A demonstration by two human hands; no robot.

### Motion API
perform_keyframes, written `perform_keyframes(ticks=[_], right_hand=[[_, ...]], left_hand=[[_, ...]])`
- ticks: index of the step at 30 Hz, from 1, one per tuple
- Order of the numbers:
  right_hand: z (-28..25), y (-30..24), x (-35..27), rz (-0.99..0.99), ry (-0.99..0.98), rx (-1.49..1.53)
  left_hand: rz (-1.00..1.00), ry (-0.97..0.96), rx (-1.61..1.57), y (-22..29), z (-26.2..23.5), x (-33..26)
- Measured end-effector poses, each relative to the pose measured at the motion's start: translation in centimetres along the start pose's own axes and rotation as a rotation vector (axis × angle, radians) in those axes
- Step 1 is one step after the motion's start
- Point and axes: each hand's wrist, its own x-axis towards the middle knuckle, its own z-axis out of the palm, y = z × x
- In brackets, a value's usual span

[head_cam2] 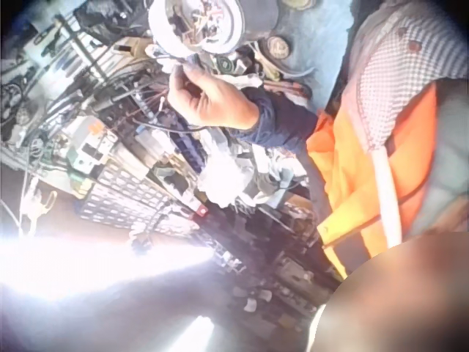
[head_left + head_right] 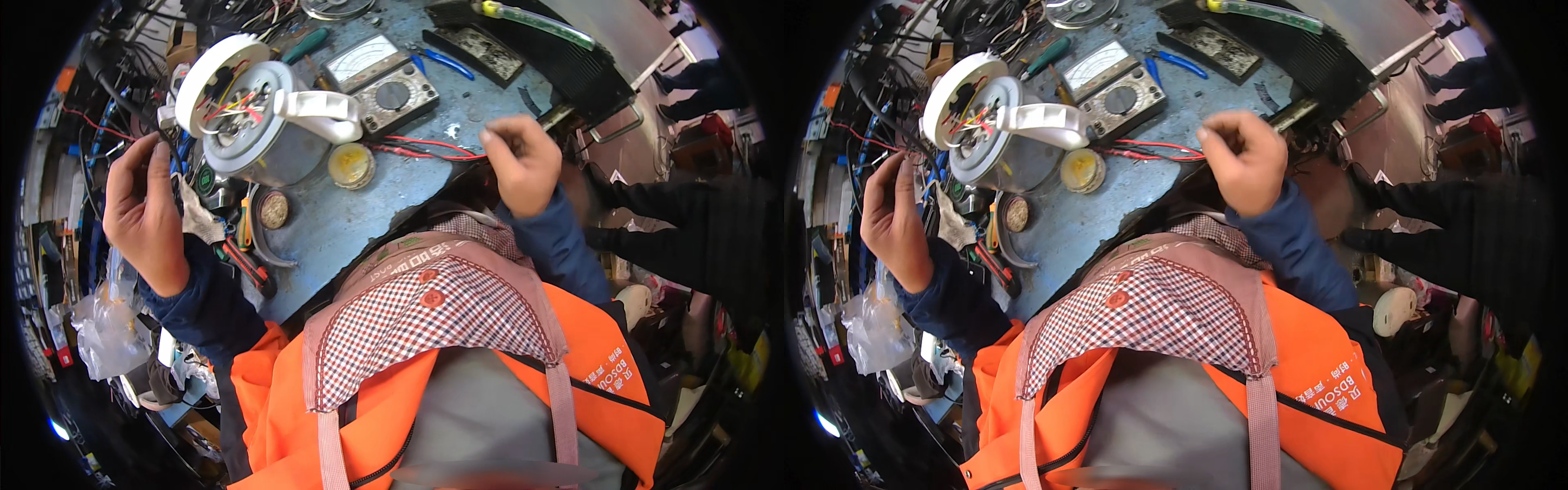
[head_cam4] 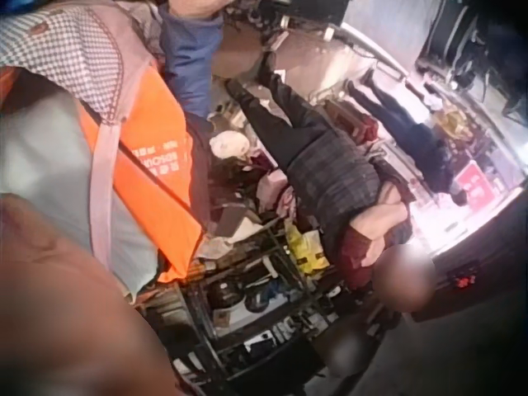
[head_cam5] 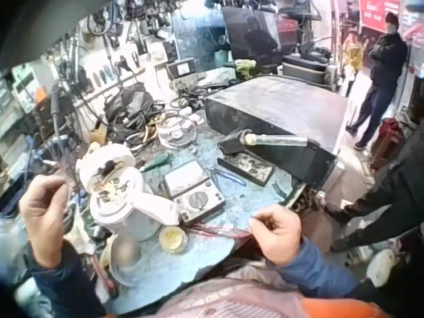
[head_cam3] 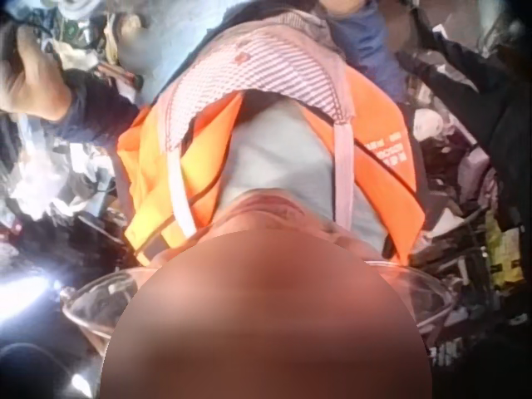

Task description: The person repairs a white circular electronic device by soldering internal wires, adjusting connections, and reassembling the casing. They use a soldering iron, pliers, and a screwdriver to secure components and fasten the cover.

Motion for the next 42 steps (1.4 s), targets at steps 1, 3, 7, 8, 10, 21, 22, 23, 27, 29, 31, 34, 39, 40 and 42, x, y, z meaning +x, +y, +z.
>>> perform_keyframes(ticks=[1,3,7,8,10,21,22,23,27,29,31,34,39,40,42], right_hand=[[-0.8,1.1,1.7,-0.002,-0.037,-0.168],[-1.0,1.1,4.9,-0.045,-0.112,-0.322],[-1.3,5.2,8.4,-0.256,-0.289,-0.697],[-0.9,5.7,8.6,-0.266,-0.299,-0.729],[-0.6,5.9,8.6,-0.271,-0.302,-0.781],[8.2,-6.9,12.0,0.051,-0.484,0.190],[9.4,-7.4,12.9,0.067,-0.554,0.219],[10.8,-8.2,13.2,0.046,-0.603,0.193],[15.5,-9.7,14.7,-0.085,-0.741,0.133],[17.8,-8.9,15.1,-0.092,-0.765,0.139],[18.9,-9.0,15.2,-0.053,-0.809,0.111],[19.6,-8.8,15.6,-0.038,-0.876,0.066],[19.8,-8.4,16.0,-0.054,-0.945,0.047],[19.9,-8.7,15.9,-0.068,-0.938,0.049],[20.0,-8.6,16.0,-0.086,-0.947,0.033]], left_hand=[[0.000,-0.002,0.019,0.7,-0.1,0.0],[-0.035,-0.059,0.047,1.4,-0.6,0.2],[-0.140,-0.084,-0.006,2.0,1.0,1.2],[-0.129,-0.065,-0.005,2.1,1.3,1.3],[-0.148,-0.033,-0.046,2.0,2.4,0.9],[-0.044,0.171,0.276,-0.3,8.2,-1.3],[0.059,0.169,0.384,-0.6,8.6,-1.4],[0.028,0.174,0.388,-0.3,9.2,-1.9],[0.038,0.205,0.438,-0.5,10.1,-2.3],[0.052,0.212,0.391,-1.0,10.1,-2.4],[0.053,0.207,0.332,-1.4,10.1,-2.7],[0.042,0.219,0.289,-1.3,10.2,-2.8],[0.058,0.234,0.280,-1.6,10.5,-2.9],[0.059,0.235,0.281,-1.6,10.4,-2.8],[0.058,0.241,0.280,-1.6,10.5,-2.9]])
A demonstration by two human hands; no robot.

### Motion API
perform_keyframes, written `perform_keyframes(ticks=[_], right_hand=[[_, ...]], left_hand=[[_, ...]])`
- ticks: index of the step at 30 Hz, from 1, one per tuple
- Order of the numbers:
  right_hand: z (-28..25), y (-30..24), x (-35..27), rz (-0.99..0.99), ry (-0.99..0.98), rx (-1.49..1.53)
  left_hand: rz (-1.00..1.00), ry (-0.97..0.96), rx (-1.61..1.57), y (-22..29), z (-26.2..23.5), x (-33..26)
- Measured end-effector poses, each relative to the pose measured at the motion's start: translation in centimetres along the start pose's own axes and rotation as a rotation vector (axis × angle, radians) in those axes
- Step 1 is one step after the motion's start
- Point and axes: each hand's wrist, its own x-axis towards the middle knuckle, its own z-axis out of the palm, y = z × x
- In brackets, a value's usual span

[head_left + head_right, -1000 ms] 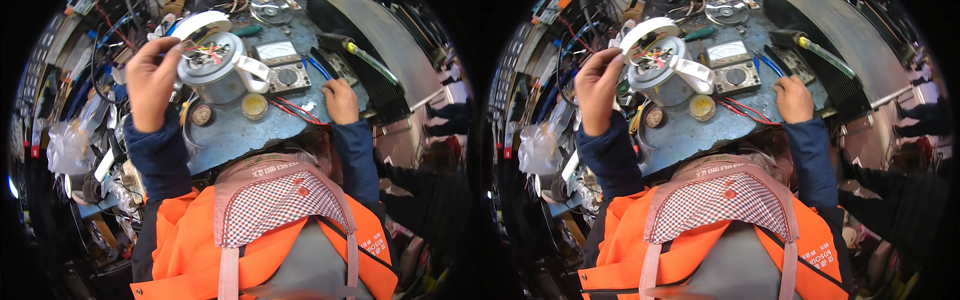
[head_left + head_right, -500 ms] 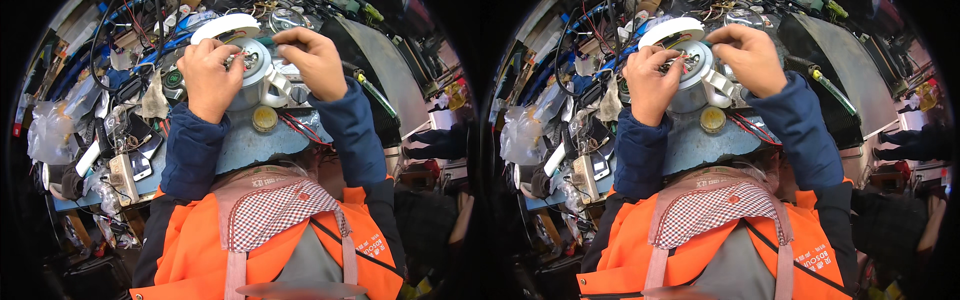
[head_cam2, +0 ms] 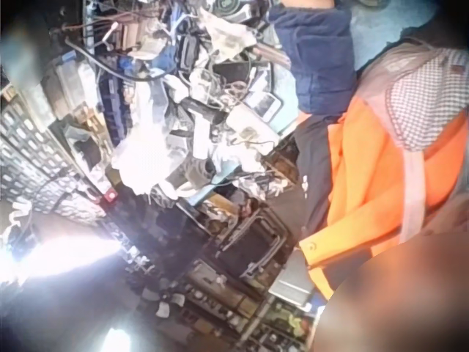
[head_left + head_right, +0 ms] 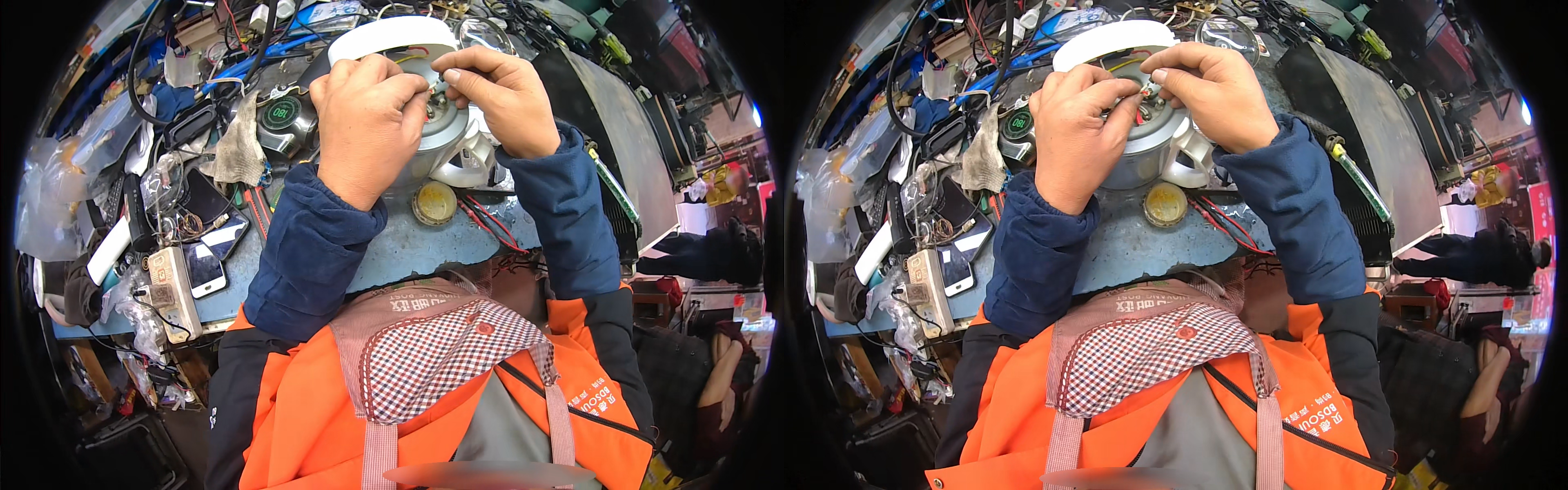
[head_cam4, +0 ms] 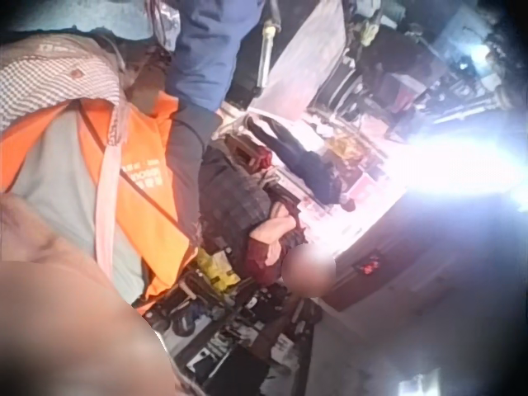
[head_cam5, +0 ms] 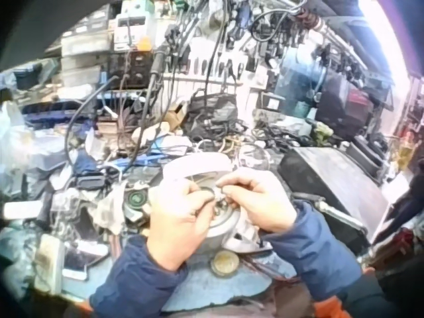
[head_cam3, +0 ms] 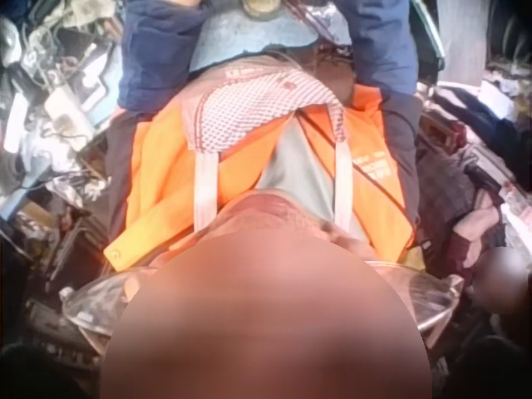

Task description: The person repairs a white circular electronic device by soldering internal wires, adjusting connections, and reassembling the casing. They use a soldering iron, pliers, and a screwdriver to secure components and fasten the cover.

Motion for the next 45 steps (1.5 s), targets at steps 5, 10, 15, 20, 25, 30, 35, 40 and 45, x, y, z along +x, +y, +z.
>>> perform_keyframes(ticks=[5,10,15,20,25,30,35,40,45], right_hand=[[0.1,-0.2,0.1,-0.030,-0.022,-0.069],[0.5,-0.4,-0.1,-0.018,-0.025,-0.011],[0.4,0.0,0.0,-0.029,-0.016,0.014],[0.8,0.2,0.2,-0.048,-0.017,0.001],[0.8,0.2,0.4,-0.031,-0.046,-0.035],[0.8,-0.4,0.6,0.088,-0.085,0.149],[0.4,-0.9,1.1,0.175,-0.112,0.088],[0.3,-1.4,2.1,0.150,-0.232,-0.001],[0.5,-2.1,2.7,0.144,-0.324,-0.066]], left_hand=[[-0.001,0.003,0.004,-0.1,-0.1,0.1],[-0.010,0.000,0.006,-0.1,-0.1,0.1],[0.001,0.013,0.010,-0.1,0.2,0.1],[-0.003,-0.003,0.031,-0.1,0.1,0.1],[-0.026,0.002,0.020,0.0,0.1,0.2],[-0.097,0.025,0.008,0.2,-0.1,-0.1],[-0.125,0.047,0.006,-0.1,-0.1,-0.1],[-0.226,0.090,-0.169,-1.8,-1.9,0.8],[-0.478,0.059,-0.436,-3.3,-2.7,1.0]])
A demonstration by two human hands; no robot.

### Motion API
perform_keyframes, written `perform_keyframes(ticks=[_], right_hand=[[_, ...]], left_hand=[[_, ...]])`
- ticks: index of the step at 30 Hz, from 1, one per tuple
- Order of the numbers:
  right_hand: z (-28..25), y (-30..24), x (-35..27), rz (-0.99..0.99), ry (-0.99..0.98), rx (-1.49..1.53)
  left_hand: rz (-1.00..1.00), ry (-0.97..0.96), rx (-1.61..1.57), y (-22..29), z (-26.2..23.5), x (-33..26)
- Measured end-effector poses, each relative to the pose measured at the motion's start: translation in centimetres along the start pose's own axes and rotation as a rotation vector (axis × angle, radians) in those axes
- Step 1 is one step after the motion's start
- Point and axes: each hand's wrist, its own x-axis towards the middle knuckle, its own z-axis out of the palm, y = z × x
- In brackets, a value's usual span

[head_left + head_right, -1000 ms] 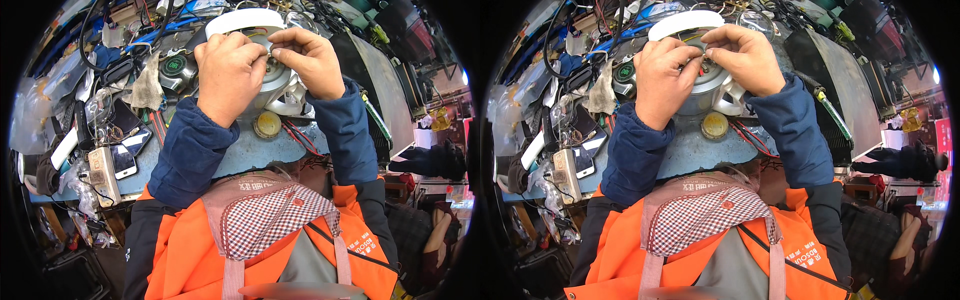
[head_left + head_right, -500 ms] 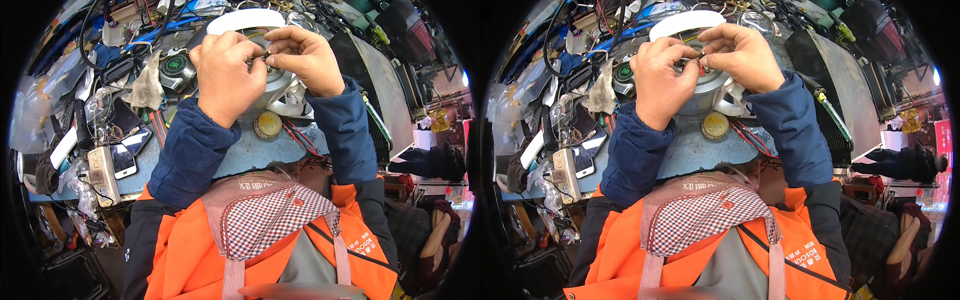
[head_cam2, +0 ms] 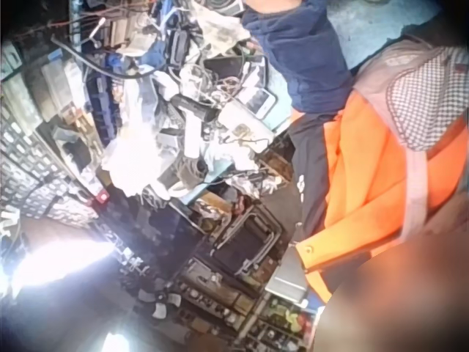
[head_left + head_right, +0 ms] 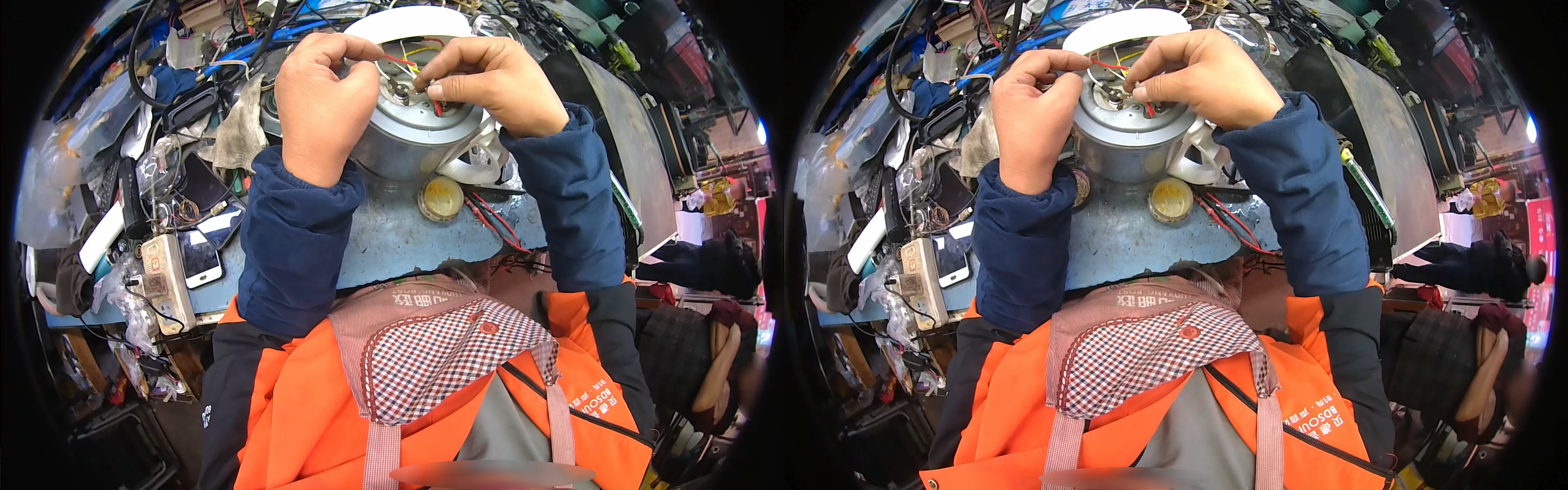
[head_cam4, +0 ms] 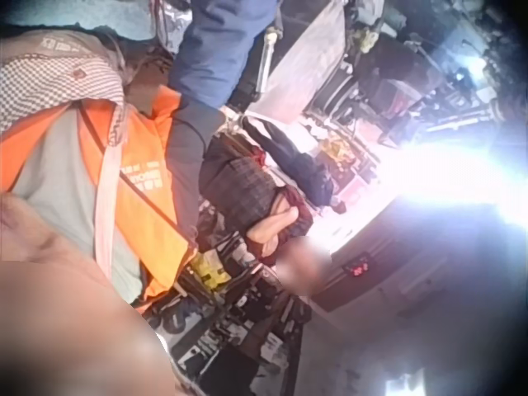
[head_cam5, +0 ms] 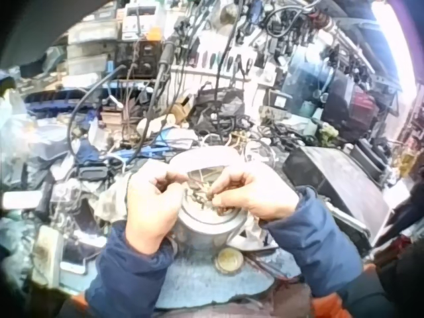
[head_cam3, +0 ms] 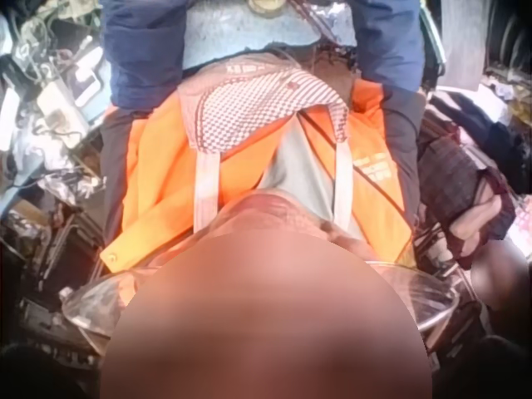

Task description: The person repairs a white circular electronic device by soldering internal wires, adjusting connections, and reassembling the casing. They use a soldering iron, pliers, and a screwdriver to secure components and fasten the cover.

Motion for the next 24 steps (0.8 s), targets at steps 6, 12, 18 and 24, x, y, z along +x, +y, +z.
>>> perform_keyframes(ticks=[6,12,18,24], right_hand=[[0.6,0.9,0.5,-0.032,0.058,0.017],[0.6,0.5,0.4,0.003,0.086,0.016],[1.7,-0.5,0.1,-0.065,0.147,-0.298],[2.3,-0.1,-0.6,-0.190,0.253,-0.498]], left_hand=[[0.051,0.001,0.021,-0.2,0.4,-0.2],[0.060,0.000,0.065,0.1,0.6,-0.3],[0.087,-0.004,0.141,0.4,0.3,-0.4],[0.115,-0.019,0.175,0.4,0.2,-0.4]])
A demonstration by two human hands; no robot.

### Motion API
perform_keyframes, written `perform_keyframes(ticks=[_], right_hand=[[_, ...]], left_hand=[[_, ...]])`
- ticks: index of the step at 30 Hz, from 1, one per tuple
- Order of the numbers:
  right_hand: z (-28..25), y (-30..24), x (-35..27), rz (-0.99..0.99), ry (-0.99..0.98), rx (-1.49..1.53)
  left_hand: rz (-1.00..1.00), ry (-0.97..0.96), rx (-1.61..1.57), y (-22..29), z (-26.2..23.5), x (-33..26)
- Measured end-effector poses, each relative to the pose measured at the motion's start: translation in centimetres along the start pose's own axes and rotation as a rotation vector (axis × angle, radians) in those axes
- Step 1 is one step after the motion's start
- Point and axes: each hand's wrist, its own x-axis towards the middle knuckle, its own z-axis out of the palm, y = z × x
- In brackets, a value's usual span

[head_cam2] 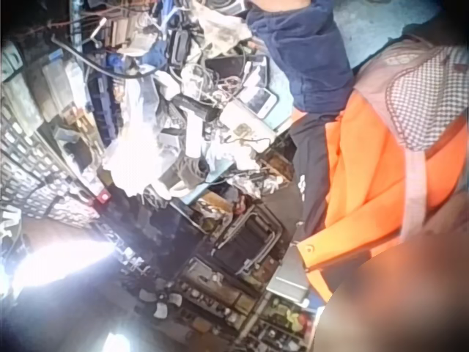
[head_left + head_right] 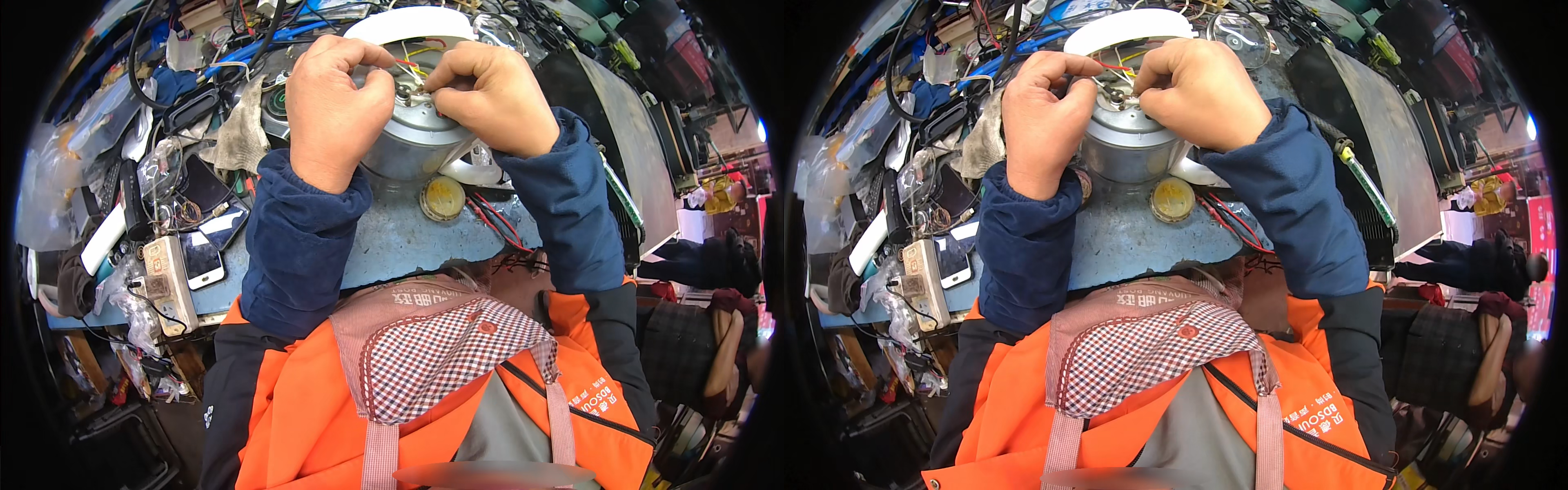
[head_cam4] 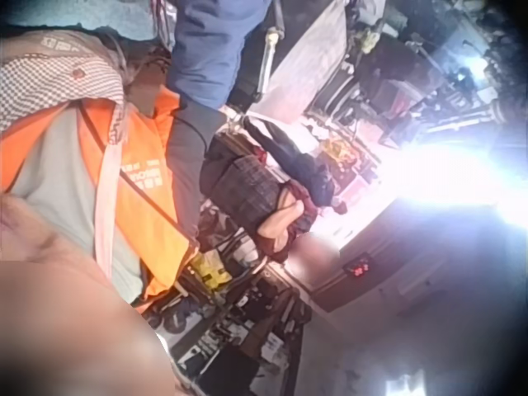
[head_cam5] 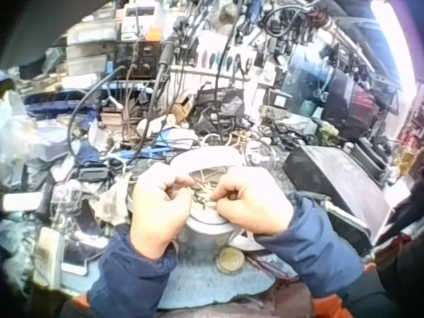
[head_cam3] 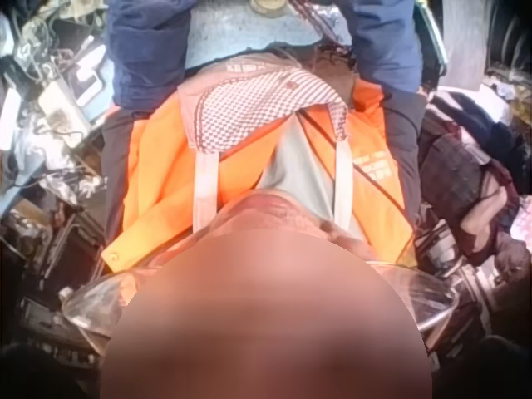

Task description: The person repairs a white circular electronic device by soldering internal wires, adjusting connections, and reassembling the casing. They use a soldering iron, pliers, and a screwdriver to secure components and fasten the cover.

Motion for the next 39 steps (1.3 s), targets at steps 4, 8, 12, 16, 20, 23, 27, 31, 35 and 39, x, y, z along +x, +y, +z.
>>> perform_keyframes(ticks=[4,8,12,16,20,23,27,31,35,39], right_hand=[[0.1,0.3,0.1,0.079,-0.050,0.092],[-0.2,0.7,-0.4,0.109,-0.082,0.272],[-0.6,-0.6,-1.3,0.165,0.007,0.372],[-0.2,-2.1,-4.8,-0.015,0.359,-0.028],[1.3,-1.9,-9.4,-0.041,0.441,-0.233],[2.6,-1.7,-10.5,0.103,0.464,-0.030],[2.8,1.1,-9.4,0.034,0.483,-0.034],[1.7,3.8,-7.4,0.038,0.381,0.142],[0.8,6.0,-5.8,0.037,0.312,0.180],[0.0,7.9,-4.6,0.066,0.228,0.227]], left_hand=[[-0.027,-0.187,0.008,1.0,-1.2,0.3],[0.148,-0.537,-0.032,1.3,-4.6,1.7],[0.260,-0.651,-0.005,0.6,-5.0,1.8],[0.261,-0.666,0.065,0.5,-5.2,1.9],[0.223,-0.638,0.080,1.4,-5.0,1.4],[0.180,-0.633,0.093,2.8,-4.6,1.1],[0.196,-0.597,0.270,4.6,-4.0,0.2],[0.232,-0.613,0.453,6.9,-3.2,0.4],[0.318,-0.701,0.407,9.7,-2.6,5.7],[0.617,-0.933,0.596,7.8,1.4,13.1]])
